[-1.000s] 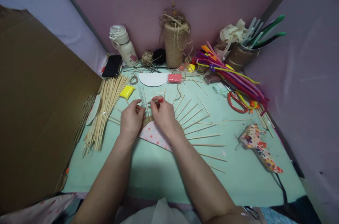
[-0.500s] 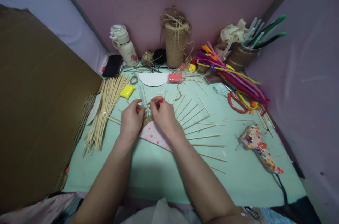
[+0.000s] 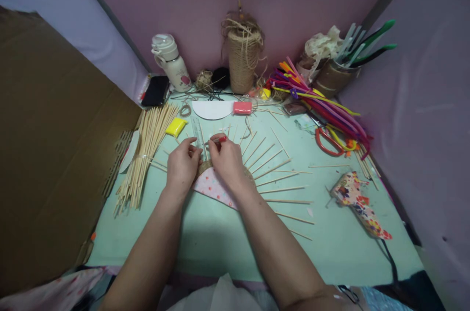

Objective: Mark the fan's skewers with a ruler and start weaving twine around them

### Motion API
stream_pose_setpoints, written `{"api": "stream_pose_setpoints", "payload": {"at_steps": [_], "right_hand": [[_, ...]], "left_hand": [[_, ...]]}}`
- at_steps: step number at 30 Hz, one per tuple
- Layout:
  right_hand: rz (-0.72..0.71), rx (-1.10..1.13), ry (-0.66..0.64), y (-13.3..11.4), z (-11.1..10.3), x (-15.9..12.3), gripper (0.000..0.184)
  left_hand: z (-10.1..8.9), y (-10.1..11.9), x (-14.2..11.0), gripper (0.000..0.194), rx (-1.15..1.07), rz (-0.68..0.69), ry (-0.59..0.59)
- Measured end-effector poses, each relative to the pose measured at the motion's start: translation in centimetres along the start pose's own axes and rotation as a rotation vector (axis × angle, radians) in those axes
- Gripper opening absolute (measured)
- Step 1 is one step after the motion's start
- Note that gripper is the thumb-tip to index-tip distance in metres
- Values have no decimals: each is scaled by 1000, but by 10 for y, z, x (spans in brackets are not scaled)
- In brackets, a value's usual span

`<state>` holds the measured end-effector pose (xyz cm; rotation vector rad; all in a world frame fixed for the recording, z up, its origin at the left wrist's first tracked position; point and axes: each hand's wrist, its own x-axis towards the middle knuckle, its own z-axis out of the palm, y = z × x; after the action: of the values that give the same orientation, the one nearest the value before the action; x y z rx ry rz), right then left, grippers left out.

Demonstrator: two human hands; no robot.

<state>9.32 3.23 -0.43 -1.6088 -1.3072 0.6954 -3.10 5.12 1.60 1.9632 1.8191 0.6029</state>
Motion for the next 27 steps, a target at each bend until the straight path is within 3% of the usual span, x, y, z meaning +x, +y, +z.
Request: {"api": "stream_pose_setpoints", "payload": {"at_steps": [27], "right_hand": [[-18, -26, 8, 1, 1, 0, 16]], "left_hand": [[3, -3, 1, 34, -7, 12, 9]]}}
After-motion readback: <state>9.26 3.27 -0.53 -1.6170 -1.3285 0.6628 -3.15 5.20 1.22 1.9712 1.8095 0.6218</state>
